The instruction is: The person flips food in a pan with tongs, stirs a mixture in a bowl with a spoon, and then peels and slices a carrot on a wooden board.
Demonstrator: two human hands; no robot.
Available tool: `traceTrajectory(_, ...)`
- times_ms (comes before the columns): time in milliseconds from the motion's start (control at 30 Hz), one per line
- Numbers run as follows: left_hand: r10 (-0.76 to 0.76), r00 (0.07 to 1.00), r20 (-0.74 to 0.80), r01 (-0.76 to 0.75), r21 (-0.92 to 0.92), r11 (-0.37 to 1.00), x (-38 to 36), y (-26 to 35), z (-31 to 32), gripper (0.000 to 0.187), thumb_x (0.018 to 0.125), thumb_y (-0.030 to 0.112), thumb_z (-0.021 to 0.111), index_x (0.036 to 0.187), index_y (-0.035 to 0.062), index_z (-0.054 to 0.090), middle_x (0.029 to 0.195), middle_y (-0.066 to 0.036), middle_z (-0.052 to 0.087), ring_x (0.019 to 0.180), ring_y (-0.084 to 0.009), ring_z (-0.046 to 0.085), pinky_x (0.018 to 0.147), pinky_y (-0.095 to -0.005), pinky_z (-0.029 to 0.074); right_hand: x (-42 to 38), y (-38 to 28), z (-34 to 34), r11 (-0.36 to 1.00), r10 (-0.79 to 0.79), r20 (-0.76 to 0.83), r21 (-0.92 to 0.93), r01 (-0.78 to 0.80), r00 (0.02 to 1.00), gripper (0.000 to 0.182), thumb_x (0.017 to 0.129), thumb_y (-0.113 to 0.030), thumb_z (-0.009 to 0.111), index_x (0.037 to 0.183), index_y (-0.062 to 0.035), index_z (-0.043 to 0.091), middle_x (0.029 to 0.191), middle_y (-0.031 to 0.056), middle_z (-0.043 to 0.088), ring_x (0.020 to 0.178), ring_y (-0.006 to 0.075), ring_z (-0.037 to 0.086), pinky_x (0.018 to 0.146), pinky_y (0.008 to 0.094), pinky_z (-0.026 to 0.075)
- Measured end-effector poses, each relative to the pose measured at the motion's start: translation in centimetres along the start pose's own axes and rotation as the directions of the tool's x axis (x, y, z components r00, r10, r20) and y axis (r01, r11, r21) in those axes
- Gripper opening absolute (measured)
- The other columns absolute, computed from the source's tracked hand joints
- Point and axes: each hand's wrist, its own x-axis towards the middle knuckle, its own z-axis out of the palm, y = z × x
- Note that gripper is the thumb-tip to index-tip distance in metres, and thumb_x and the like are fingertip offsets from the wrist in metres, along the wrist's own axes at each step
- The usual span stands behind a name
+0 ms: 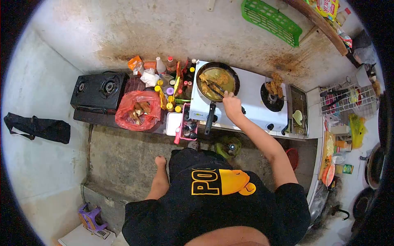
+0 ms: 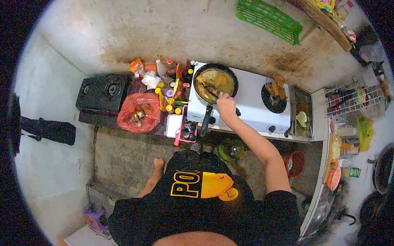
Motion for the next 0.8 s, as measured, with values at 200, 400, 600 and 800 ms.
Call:
traceTrajectory(200, 0.022, 1.0, 0.007, -0.02, -0.187, 0.982, 1.9, 0.8, 1.3, 0.025, 0.079, 0.021, 0.057, 0.087, -0.0016, 0.065, 0.084, -0.02, 0.065, 0.085, -0.033, 0.063, 0.075, -0.0419, 0.048, -0.3, -0.4, 0.3, 1.0, 0.013, 0.016, -0.02, -0.013, 1.0, 0.021, 0.077, -0.012, 0.057, 0.096, -0.0037, 0.055, 0.077, 0.0096, 0.058, 0.065, 0.0218, 0.064, 0.051, 0.0316, 0.053)
traceTrajectory(400, 0.065, 0.998, 0.006, -0.063, -0.176, 0.982, 1.8, 2.3, 1.4, 0.023, 0.08, 0.018, 0.057, 0.082, -0.0026, 0.065, 0.083, -0.019, 0.065, 0.082, -0.031, 0.064, 0.073, -0.0404, 0.048, 0.3, 0.7, 0.3, 0.984, 0.067, 0.145, 0.152, -0.089, 0.987, 0.037, 0.08, -0.02, 0.059, 0.112, -0.002, 0.058, 0.081, 0.0132, 0.06, 0.069, 0.0239, 0.065, 0.053, 0.0331, 0.052)
traceTrajectory(600, 0.181, 0.983, -0.014, -0.181, -0.183, 0.966, 0.4, 2.3, 0.8, 0.023, 0.085, 0.013, 0.052, 0.079, -0.0088, 0.058, 0.067, -0.014, 0.062, 0.051, -0.0232, 0.06, 0.047, -0.0344, 0.049, 2.8, 6.7, 0.5, 0.566, 0.166, 0.453, 0.683, -0.461, 0.876, 0.029, 0.077, -0.029, 0.065, 0.091, -0.0035, 0.065, 0.066, 0.0147, 0.061, 0.059, 0.0321, 0.062, 0.059, 0.0455, 0.048)
traceTrajectory(800, 0.071, 0.996, -0.055, -0.077, -0.125, 0.989, -0.3, 1.4, 0.4, 0.017, 0.081, 0.013, 0.057, 0.077, -0.0018, 0.064, 0.07, -0.016, 0.064, 0.067, -0.0274, 0.064, 0.064, -0.0397, 0.049, 1.5, 10.0, -0.3, -0.101, 0.197, 0.72, 0.69, -0.716, 0.666, 0.029, 0.079, -0.028, 0.069, 0.075, 0.0005, 0.066, 0.054, 0.0024, 0.051, 0.041, 0.0115, 0.047, 0.035, 0.027, 0.035)
